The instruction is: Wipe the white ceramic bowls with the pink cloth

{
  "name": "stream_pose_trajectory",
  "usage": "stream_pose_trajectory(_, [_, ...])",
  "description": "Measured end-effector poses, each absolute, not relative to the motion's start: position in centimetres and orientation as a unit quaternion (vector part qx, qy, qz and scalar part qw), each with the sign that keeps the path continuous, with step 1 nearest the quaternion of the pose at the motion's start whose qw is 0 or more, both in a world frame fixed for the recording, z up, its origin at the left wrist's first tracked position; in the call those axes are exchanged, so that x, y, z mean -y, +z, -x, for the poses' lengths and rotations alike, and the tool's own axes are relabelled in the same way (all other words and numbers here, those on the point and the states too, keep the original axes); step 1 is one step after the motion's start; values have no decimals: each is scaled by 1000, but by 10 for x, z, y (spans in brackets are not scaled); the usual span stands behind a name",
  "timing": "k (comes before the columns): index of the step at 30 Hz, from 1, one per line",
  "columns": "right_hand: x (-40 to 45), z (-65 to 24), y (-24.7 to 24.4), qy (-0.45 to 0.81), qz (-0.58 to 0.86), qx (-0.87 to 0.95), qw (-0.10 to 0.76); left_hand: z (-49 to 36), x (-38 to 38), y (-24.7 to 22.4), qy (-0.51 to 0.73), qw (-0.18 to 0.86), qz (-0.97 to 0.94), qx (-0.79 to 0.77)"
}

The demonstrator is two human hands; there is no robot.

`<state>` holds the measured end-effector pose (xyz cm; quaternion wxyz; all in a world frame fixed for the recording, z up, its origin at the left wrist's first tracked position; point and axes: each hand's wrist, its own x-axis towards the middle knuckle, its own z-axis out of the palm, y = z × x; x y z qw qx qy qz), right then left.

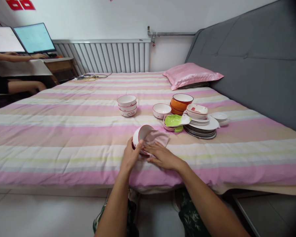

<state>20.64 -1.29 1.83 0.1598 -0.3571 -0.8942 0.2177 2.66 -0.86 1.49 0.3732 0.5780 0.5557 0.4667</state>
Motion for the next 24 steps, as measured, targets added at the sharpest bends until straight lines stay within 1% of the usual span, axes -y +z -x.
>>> stream_pose_trajectory(6, [13,-203,15,184,385,888,169,-27,9,13,470,367,-579,-556])
stream_pose_trajectory(15, [14,-199,15,173,392,880,205,-27,8,13,482,379,-580,-536])
stream_pose_trajectory(18, [15,-199,14,171,403,874,211,-28,8,14,467,377,-585,-546])
stream_pose_trajectory(24, [15,-198,11,172,412,862,242,-29,10,21,403,314,-648,-565])
